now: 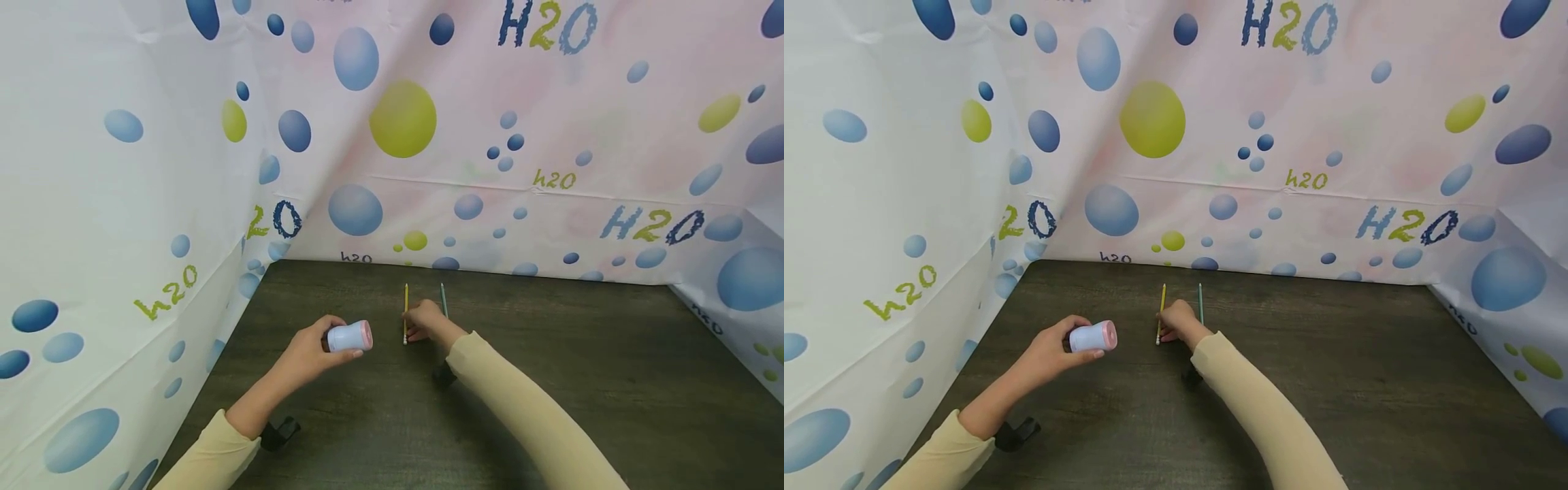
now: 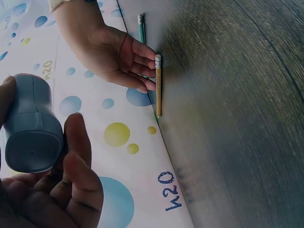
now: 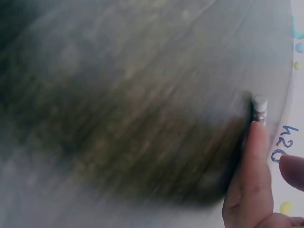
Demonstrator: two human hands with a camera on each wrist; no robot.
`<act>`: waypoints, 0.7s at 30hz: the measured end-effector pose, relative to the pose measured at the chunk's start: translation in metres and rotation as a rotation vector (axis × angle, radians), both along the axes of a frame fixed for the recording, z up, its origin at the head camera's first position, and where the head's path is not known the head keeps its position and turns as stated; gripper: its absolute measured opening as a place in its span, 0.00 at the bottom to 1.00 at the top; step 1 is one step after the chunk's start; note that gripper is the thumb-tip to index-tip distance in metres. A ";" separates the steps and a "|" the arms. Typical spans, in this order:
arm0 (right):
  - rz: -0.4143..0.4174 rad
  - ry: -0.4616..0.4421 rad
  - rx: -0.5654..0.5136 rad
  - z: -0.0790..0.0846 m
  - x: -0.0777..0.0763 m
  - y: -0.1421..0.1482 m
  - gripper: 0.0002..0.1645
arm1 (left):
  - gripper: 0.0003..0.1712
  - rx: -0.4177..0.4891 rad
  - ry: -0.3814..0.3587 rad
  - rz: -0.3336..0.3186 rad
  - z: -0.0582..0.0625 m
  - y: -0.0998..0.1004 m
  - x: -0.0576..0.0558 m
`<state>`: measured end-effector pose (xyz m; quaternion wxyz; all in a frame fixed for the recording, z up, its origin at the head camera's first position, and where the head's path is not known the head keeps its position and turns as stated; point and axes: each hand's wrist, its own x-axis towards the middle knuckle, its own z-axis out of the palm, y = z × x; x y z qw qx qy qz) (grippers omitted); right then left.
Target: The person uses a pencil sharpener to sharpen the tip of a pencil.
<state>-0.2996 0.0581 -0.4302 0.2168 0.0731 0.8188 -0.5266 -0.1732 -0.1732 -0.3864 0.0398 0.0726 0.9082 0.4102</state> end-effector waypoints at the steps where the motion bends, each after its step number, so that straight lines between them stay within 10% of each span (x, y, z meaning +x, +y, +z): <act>1: -0.004 -0.010 -0.012 0.001 0.000 0.001 0.27 | 0.34 0.003 -0.001 -0.003 0.000 0.000 0.000; 21: 0.160 0.029 -0.195 0.024 0.041 0.052 0.28 | 0.37 0.147 -0.094 -0.013 -0.008 -0.007 -0.010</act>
